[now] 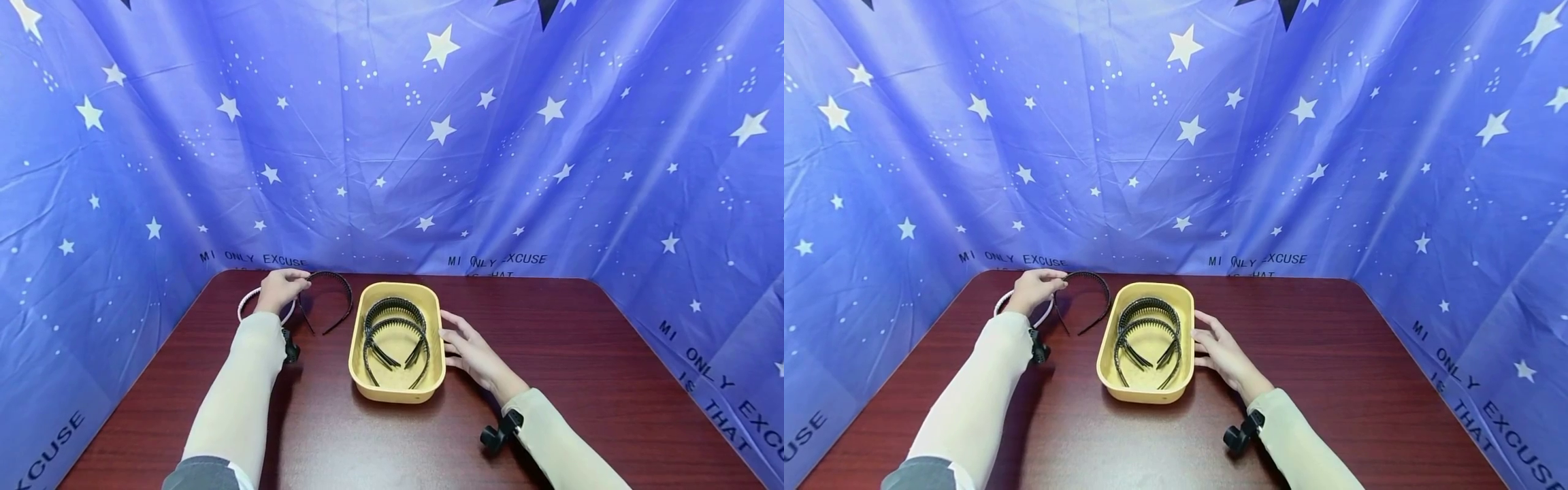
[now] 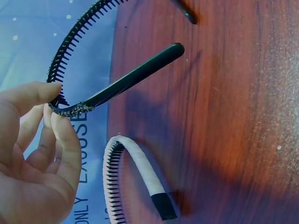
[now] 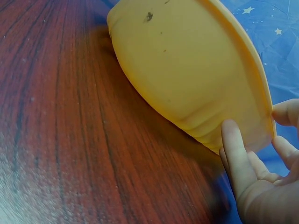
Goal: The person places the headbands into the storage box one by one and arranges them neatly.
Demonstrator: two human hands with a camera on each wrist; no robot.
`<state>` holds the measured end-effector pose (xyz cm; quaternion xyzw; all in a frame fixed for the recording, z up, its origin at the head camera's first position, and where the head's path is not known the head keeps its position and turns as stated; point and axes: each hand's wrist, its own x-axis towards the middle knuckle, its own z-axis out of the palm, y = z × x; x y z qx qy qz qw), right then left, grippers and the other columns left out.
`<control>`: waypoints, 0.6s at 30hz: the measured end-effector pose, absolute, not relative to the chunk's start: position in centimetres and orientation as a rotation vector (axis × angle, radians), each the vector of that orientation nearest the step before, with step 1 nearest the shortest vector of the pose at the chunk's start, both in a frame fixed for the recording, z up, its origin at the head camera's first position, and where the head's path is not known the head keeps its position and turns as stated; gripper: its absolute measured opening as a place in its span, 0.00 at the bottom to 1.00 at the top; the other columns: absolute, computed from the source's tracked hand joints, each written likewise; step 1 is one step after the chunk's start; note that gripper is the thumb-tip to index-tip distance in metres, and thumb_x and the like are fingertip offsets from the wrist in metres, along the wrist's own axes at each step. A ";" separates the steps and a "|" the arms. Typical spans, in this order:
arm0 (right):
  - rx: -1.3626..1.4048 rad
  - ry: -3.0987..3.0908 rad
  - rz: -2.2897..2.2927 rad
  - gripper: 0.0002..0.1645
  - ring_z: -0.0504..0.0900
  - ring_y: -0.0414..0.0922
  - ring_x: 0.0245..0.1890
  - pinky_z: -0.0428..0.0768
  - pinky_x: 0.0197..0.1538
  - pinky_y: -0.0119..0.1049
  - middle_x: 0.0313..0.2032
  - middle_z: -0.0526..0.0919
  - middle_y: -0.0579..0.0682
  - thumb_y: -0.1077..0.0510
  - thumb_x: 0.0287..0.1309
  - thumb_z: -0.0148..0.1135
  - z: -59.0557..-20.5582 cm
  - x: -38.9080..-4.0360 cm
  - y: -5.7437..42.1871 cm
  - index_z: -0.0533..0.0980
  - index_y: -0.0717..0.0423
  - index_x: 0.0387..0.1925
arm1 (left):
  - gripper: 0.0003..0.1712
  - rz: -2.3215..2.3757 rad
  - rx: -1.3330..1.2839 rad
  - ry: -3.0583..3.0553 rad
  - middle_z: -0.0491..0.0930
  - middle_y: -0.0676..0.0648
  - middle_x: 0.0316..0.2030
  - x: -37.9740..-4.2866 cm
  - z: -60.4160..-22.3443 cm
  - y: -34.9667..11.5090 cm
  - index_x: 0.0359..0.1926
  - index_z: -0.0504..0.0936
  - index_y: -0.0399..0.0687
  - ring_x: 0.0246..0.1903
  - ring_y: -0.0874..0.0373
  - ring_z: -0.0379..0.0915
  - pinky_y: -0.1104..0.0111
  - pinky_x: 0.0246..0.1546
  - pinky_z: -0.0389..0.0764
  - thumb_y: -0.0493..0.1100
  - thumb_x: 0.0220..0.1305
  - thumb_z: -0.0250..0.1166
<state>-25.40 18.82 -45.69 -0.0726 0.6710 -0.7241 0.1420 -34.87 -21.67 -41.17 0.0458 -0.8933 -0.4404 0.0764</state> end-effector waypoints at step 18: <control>-0.199 1.931 -2.098 0.36 0.82 0.49 0.48 0.83 0.48 0.46 0.59 0.76 0.65 0.57 0.73 0.54 -45.8 -25.4 18.8 0.54 0.51 0.77 | 0.17 -1.368 0.047 -2.622 0.86 0.41 0.45 -34.7 -39.6 -21.6 0.53 0.86 0.43 0.35 0.43 0.83 0.71 0.31 0.78 0.44 0.65 0.68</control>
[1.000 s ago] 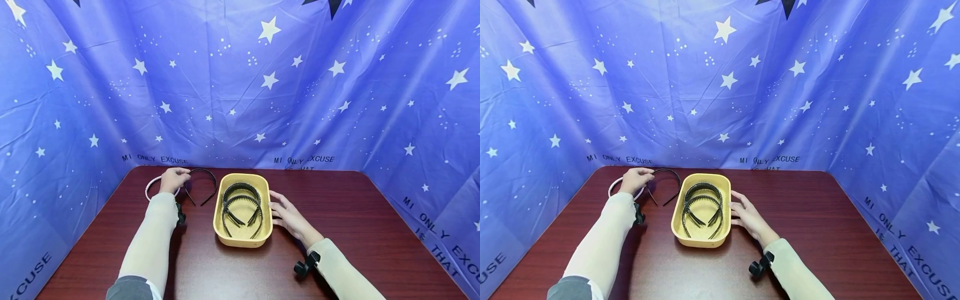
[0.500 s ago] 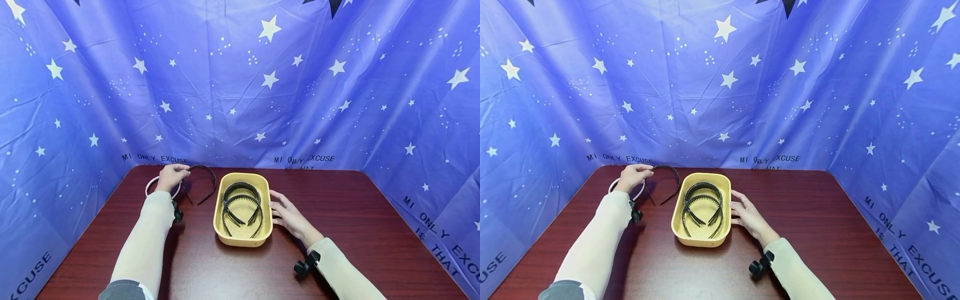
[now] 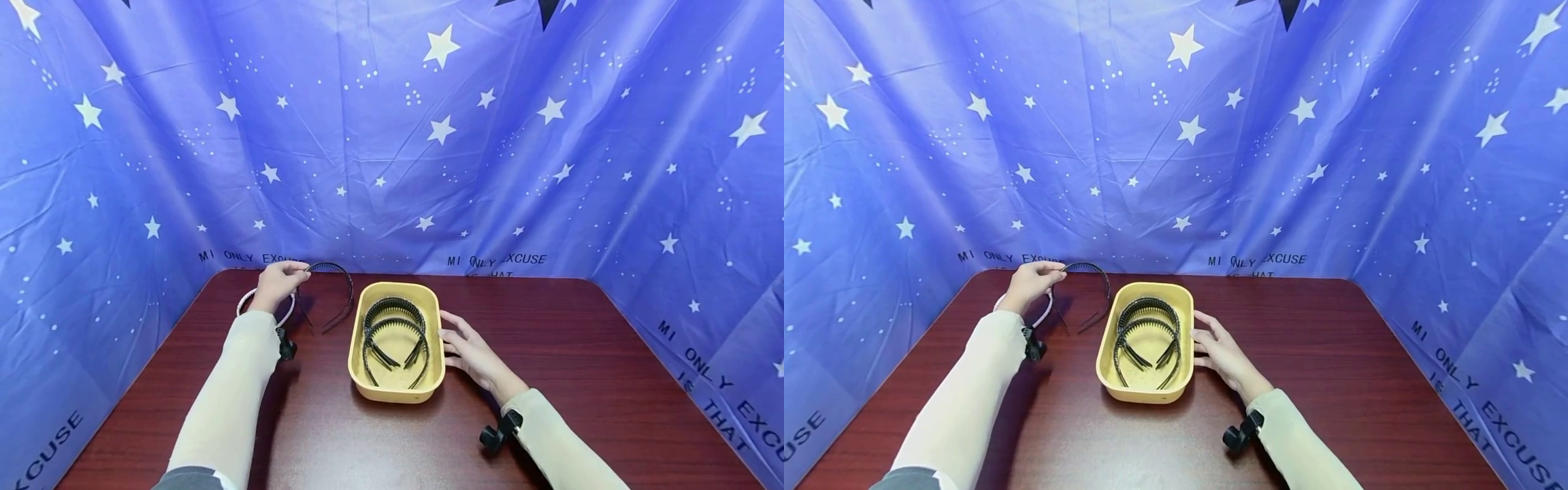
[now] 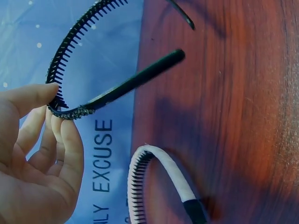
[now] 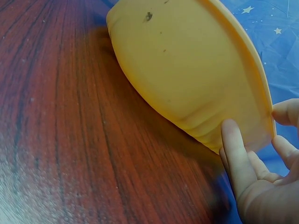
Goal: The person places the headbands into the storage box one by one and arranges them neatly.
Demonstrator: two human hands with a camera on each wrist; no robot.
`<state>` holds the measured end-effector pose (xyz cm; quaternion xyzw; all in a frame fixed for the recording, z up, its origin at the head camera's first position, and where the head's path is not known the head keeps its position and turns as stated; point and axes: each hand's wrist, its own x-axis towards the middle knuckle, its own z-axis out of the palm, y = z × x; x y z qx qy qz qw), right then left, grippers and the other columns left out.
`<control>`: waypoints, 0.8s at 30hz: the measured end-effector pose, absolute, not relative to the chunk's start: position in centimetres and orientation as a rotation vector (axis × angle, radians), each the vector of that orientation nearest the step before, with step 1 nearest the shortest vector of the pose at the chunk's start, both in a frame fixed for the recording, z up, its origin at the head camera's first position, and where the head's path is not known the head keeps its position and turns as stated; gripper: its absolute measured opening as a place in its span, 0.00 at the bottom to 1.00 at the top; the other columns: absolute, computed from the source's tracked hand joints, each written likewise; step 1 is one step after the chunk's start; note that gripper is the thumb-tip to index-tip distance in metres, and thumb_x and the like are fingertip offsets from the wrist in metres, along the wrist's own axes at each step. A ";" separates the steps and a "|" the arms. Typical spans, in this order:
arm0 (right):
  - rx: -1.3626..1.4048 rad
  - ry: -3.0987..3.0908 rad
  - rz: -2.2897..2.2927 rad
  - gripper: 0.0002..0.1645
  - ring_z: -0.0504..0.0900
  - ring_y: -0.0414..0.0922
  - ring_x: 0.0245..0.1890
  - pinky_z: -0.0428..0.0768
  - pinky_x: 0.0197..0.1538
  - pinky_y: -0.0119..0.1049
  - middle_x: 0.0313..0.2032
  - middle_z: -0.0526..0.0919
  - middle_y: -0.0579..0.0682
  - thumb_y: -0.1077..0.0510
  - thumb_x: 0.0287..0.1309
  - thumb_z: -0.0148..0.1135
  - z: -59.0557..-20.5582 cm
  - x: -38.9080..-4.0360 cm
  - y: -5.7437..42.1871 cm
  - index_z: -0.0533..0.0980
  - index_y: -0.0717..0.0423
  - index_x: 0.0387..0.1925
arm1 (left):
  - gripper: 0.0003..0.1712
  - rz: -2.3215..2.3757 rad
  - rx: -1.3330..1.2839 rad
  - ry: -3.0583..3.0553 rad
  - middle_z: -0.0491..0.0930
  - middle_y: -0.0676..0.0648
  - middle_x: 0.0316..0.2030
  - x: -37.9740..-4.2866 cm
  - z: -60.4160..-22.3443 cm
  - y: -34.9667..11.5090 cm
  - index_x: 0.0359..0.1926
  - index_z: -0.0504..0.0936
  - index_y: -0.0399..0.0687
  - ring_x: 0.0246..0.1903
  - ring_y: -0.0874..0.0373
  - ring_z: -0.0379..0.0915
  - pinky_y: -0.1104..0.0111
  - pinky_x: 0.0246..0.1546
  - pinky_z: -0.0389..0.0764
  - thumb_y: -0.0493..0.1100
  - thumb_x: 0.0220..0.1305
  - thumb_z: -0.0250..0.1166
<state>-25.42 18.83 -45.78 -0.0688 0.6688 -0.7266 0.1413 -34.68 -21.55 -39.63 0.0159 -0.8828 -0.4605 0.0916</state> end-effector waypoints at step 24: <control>-0.220 1.918 -2.100 0.37 0.82 0.50 0.49 0.83 0.48 0.45 0.60 0.74 0.68 0.57 0.74 0.53 -45.9 -25.4 19.0 0.53 0.52 0.77 | 0.20 -1.498 -0.051 -2.519 0.85 0.42 0.45 -33.0 -37.6 -21.0 0.54 0.85 0.44 0.26 0.62 0.80 0.60 0.39 0.84 0.50 0.66 0.69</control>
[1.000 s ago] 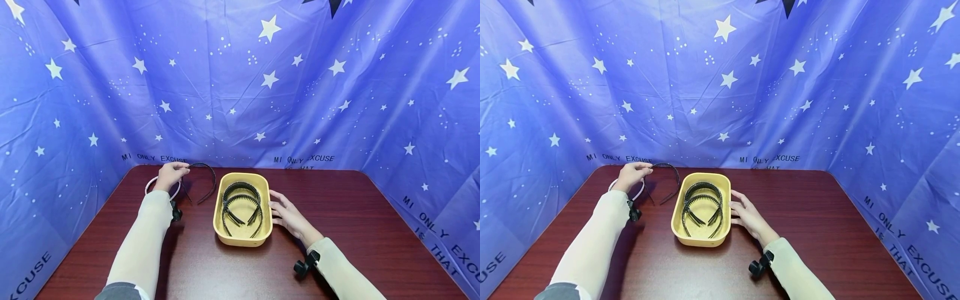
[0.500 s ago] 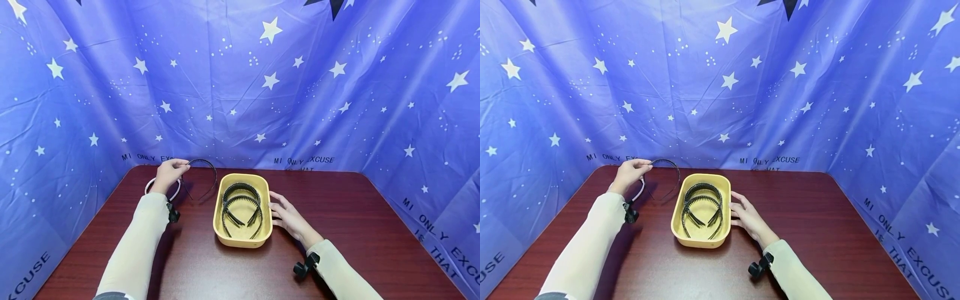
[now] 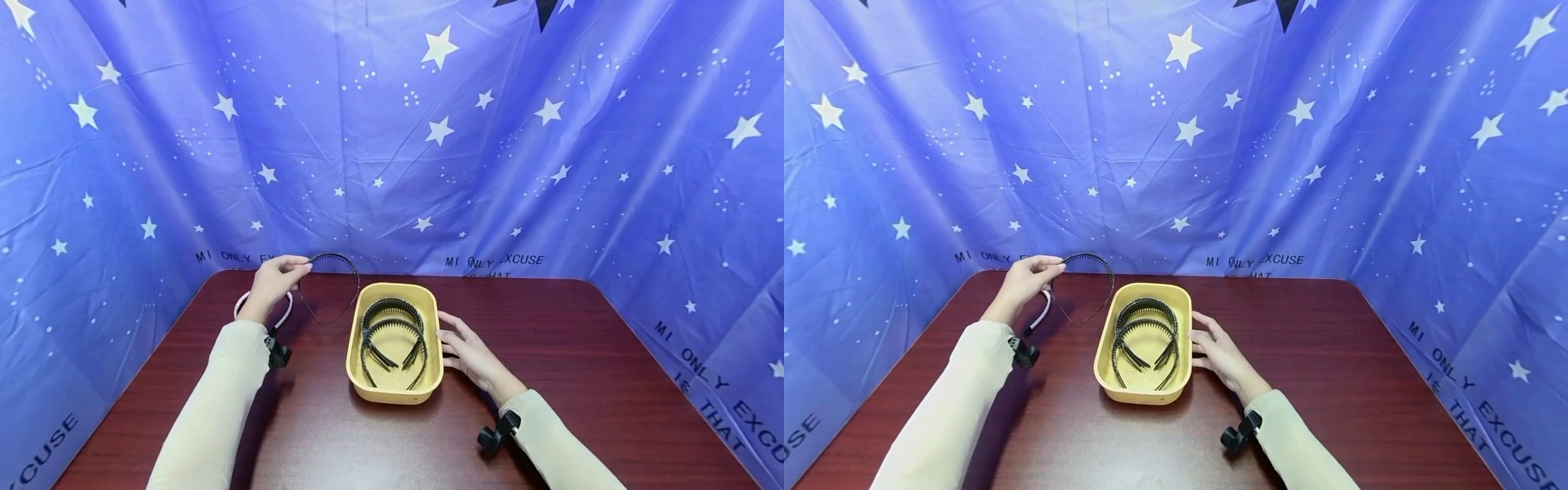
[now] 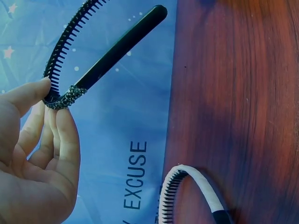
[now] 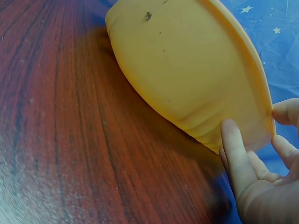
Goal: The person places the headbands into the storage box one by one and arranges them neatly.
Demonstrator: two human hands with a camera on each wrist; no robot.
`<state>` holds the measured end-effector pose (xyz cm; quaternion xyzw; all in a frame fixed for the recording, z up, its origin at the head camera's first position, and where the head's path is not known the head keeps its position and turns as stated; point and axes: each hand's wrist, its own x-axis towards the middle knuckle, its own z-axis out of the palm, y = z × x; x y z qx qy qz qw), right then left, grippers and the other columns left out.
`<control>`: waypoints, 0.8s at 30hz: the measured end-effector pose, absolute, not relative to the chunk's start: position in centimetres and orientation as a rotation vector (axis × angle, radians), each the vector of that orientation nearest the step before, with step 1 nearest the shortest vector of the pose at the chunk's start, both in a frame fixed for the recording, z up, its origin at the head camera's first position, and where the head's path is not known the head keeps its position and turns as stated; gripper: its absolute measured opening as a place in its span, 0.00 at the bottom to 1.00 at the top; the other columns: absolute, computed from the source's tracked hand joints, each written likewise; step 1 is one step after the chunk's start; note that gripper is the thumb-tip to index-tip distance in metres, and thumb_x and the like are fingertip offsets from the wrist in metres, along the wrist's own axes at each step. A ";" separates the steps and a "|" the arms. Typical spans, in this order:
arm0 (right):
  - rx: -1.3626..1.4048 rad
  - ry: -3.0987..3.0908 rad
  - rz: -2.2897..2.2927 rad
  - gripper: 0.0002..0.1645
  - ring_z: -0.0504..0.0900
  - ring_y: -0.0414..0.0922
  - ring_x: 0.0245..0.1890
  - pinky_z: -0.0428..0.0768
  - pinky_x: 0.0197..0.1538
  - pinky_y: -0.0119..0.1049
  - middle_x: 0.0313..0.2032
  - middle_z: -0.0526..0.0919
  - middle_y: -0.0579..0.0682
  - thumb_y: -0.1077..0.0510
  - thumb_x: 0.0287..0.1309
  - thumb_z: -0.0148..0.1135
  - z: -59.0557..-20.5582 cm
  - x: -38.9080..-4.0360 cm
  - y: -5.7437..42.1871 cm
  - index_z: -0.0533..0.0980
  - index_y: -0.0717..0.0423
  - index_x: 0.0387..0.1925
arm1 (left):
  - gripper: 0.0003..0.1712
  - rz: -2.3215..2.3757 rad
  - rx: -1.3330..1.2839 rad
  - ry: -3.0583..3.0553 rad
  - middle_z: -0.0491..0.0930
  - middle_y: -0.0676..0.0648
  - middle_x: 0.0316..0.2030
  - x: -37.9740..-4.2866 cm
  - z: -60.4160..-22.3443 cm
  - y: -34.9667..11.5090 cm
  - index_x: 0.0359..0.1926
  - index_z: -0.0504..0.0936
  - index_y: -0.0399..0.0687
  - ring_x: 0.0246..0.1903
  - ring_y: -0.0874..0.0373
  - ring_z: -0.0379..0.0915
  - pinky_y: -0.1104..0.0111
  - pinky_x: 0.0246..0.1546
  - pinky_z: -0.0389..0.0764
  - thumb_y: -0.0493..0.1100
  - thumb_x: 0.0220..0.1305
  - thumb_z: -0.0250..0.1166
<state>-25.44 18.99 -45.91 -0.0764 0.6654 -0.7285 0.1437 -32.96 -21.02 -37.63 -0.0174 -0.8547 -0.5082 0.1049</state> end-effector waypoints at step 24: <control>-0.226 1.897 -2.111 0.37 0.82 0.50 0.49 0.82 0.49 0.46 0.61 0.74 0.67 0.57 0.73 0.54 -46.0 -25.5 19.0 0.53 0.52 0.77 | 0.23 -1.693 -0.254 -2.413 0.81 0.36 0.46 -31.3 -35.7 -18.3 0.62 0.79 0.39 0.35 0.64 0.77 0.65 0.35 0.84 0.44 0.69 0.66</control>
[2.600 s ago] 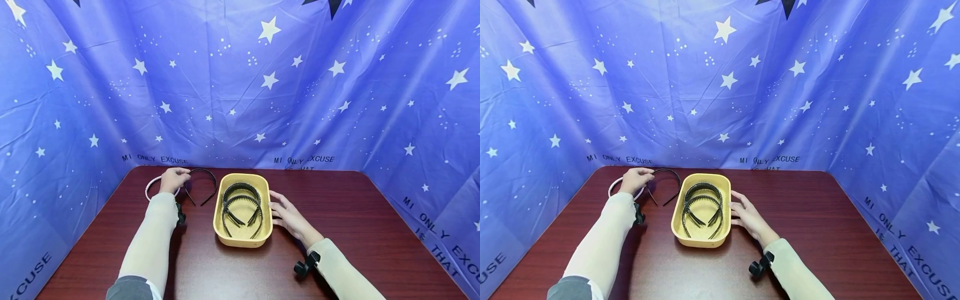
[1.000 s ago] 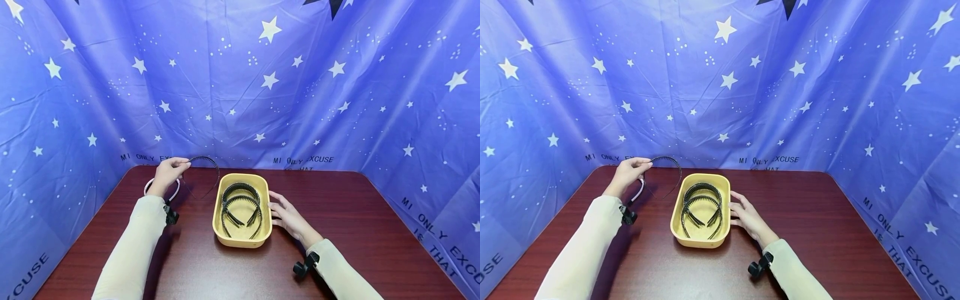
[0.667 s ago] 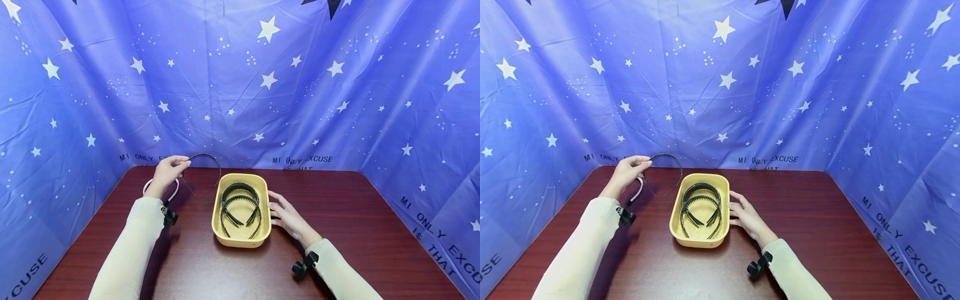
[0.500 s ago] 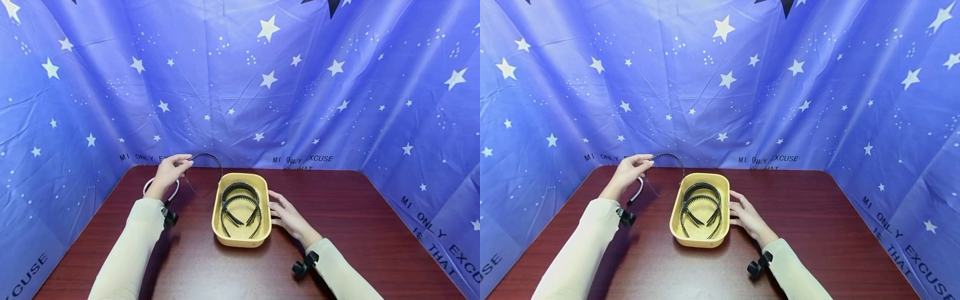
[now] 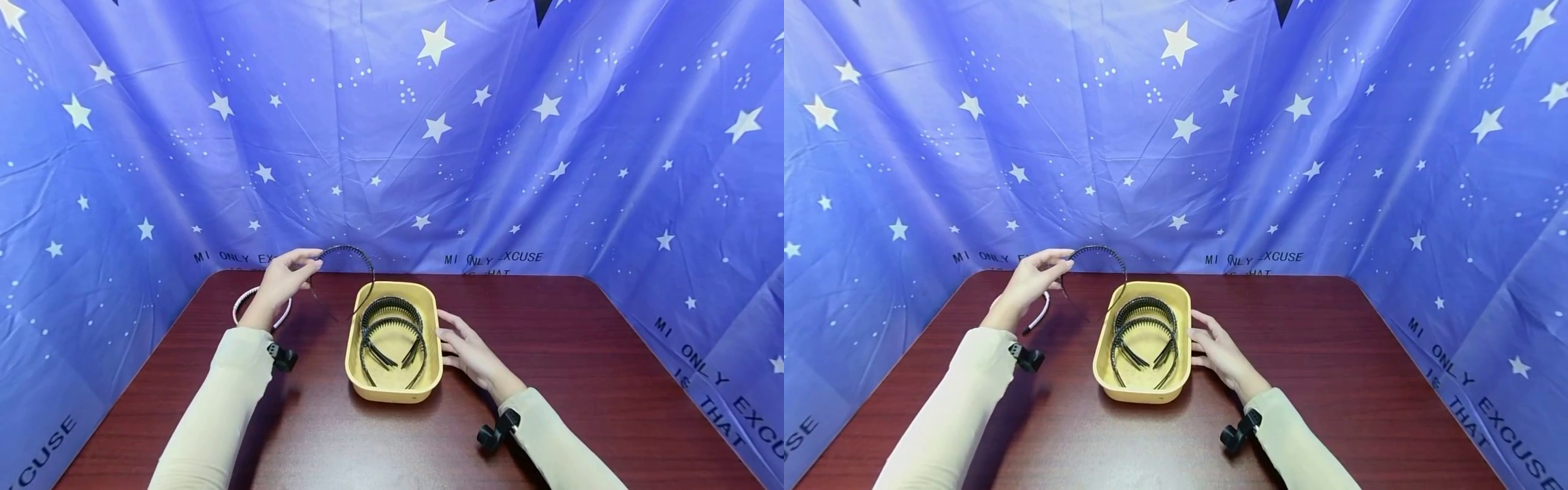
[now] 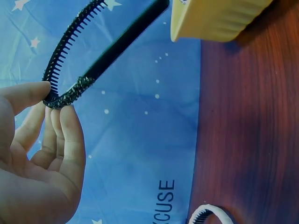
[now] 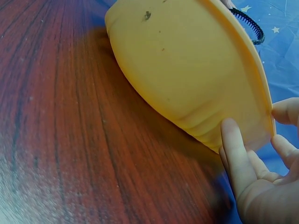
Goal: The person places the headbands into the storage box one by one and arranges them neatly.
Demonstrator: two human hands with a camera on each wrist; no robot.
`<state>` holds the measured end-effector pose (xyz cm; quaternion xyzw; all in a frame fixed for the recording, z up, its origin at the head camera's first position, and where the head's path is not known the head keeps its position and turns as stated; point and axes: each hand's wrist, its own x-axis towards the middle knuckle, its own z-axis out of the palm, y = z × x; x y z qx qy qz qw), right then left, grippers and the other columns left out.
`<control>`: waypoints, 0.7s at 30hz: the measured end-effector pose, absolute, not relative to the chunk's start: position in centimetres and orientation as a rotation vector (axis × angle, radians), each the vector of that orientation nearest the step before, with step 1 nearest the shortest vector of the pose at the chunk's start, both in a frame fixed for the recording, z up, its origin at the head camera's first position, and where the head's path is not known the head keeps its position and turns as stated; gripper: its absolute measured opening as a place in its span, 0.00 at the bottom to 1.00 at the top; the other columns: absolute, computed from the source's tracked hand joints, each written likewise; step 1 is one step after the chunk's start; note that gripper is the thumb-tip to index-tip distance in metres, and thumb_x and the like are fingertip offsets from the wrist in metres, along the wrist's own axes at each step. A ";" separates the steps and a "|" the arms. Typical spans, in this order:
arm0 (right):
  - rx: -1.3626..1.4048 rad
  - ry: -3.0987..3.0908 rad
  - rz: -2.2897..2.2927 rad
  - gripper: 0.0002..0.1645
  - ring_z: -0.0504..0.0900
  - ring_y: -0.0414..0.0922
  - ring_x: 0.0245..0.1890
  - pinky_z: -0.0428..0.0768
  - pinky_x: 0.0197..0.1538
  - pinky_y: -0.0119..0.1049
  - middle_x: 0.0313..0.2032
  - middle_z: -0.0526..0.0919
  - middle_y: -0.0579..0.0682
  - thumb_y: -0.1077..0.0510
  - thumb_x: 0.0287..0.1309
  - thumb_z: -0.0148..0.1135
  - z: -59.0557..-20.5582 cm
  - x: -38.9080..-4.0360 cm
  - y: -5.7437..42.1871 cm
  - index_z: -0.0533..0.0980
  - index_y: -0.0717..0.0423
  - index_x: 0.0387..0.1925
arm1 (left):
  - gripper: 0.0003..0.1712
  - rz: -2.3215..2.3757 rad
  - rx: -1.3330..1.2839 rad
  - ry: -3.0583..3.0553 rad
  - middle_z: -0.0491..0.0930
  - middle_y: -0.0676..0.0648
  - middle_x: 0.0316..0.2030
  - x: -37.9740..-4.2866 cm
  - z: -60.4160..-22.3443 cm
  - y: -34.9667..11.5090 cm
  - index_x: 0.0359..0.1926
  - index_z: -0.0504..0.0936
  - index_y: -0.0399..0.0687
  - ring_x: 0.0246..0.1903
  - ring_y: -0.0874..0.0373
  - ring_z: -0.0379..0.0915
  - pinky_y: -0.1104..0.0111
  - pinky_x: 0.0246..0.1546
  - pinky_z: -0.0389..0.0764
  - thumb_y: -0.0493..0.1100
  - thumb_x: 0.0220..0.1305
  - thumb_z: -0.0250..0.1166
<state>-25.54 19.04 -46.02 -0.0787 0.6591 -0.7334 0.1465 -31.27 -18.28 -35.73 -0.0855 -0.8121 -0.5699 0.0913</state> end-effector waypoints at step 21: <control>-0.242 1.905 -2.104 0.37 0.82 0.49 0.48 0.82 0.49 0.47 0.60 0.74 0.68 0.56 0.74 0.54 -45.8 -25.5 19.0 0.53 0.52 0.77 | 0.20 -1.778 -0.296 -2.329 0.80 0.45 0.37 -30.0 -35.5 -15.8 0.56 0.83 0.44 0.39 0.54 0.75 0.57 0.34 0.85 0.48 0.67 0.68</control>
